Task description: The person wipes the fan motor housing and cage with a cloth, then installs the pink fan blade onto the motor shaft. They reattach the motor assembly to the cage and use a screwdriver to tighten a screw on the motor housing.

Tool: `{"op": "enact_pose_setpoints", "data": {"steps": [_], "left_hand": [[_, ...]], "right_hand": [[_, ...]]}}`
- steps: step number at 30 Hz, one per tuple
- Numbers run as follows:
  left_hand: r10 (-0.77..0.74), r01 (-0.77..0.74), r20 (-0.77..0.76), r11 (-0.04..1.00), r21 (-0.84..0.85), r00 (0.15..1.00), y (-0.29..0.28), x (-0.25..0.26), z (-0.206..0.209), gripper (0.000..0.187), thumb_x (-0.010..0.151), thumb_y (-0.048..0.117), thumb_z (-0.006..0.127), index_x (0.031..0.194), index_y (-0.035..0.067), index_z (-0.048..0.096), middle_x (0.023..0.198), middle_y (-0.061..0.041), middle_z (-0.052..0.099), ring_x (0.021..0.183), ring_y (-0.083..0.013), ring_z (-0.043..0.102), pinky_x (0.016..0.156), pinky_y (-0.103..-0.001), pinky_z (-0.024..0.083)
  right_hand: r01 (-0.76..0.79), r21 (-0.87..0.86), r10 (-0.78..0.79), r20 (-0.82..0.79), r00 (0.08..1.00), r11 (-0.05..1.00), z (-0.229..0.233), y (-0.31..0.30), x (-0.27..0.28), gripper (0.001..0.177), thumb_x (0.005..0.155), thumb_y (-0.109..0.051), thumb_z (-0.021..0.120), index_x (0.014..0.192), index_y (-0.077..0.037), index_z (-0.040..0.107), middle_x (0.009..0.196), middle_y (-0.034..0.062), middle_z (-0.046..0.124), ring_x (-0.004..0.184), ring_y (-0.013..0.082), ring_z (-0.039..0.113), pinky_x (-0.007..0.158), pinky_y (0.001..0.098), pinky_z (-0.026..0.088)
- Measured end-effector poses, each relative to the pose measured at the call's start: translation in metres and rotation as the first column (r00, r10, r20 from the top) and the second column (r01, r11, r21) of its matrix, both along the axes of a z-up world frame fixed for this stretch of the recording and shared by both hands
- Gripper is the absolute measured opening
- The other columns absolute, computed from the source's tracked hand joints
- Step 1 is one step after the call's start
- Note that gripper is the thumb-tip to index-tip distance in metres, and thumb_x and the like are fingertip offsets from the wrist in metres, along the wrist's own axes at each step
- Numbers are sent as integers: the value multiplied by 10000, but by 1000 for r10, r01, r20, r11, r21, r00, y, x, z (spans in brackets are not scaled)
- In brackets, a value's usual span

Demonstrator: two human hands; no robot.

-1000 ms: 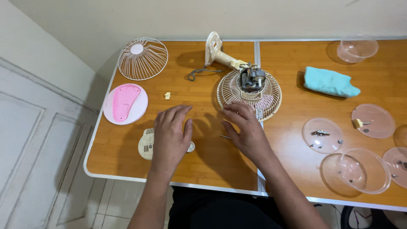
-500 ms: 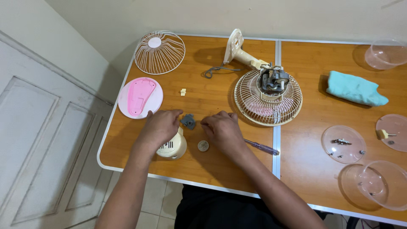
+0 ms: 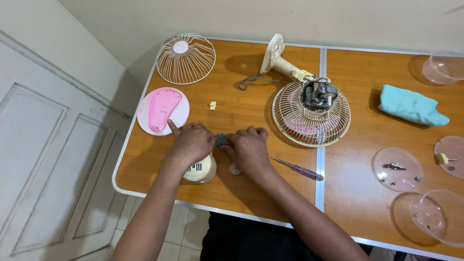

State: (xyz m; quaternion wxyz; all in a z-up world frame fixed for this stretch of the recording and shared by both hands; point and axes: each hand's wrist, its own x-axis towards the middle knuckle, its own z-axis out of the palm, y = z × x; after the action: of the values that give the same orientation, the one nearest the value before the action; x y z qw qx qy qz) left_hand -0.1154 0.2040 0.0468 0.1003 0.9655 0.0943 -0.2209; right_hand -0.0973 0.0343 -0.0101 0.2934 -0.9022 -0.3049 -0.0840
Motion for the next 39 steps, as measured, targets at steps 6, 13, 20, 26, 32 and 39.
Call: {"op": "enact_pose_setpoints", "data": {"steps": [6,13,20,26,32,39], "left_hand": [[33,-27,82,998,-65,996,-4,0,-2,224,954,242,605,1062,145,776,1221,-16,670,1387,-268,442,1158,-776,-142],[-26,89,463,989,-116,886,-24,-13,3,219,854,241,750,1041,129,773,1206,-12,687,1368,-324,439,1128,-771,-113],[-61,247,739,958,-145,671,-76,-24,0,142,844,253,777,879,123,731,1154,0,711,1339,-307,506,1163,-763,-50],[37,342,827,900,-272,561,-122,-7,-7,114,864,243,791,893,145,742,1113,34,722,1311,-281,537,1209,-721,-2],[99,390,883,870,-301,459,-163,19,-15,90,843,245,815,880,175,773,1071,61,711,1272,-241,548,1255,-642,60],[68,392,916,889,-235,396,-191,49,-22,95,847,246,826,885,175,775,1113,66,681,1291,-219,532,1255,-658,58]], "right_hand": [[22,-6,-23,-273,962,1000,0,1,3,184,846,-300,770,913,-130,792,835,41,737,895,255,630,880,456,366],[35,174,-1,-192,981,984,15,-32,6,167,839,-250,792,939,-116,792,891,40,762,926,248,640,897,456,375],[64,310,-60,-22,998,949,49,-95,-3,123,830,-165,822,930,-105,782,915,33,716,943,233,638,870,405,423],[130,424,-138,-11,990,897,60,-138,-7,208,861,-66,789,1065,-69,747,969,52,724,893,211,694,815,367,516],[209,465,-227,-17,974,860,54,-175,6,276,854,-19,800,1115,-41,714,1004,83,727,915,193,710,802,321,564],[254,523,-295,-6,956,813,38,-195,31,197,875,-8,792,1051,-22,703,1008,80,725,926,196,706,820,314,562]]}}
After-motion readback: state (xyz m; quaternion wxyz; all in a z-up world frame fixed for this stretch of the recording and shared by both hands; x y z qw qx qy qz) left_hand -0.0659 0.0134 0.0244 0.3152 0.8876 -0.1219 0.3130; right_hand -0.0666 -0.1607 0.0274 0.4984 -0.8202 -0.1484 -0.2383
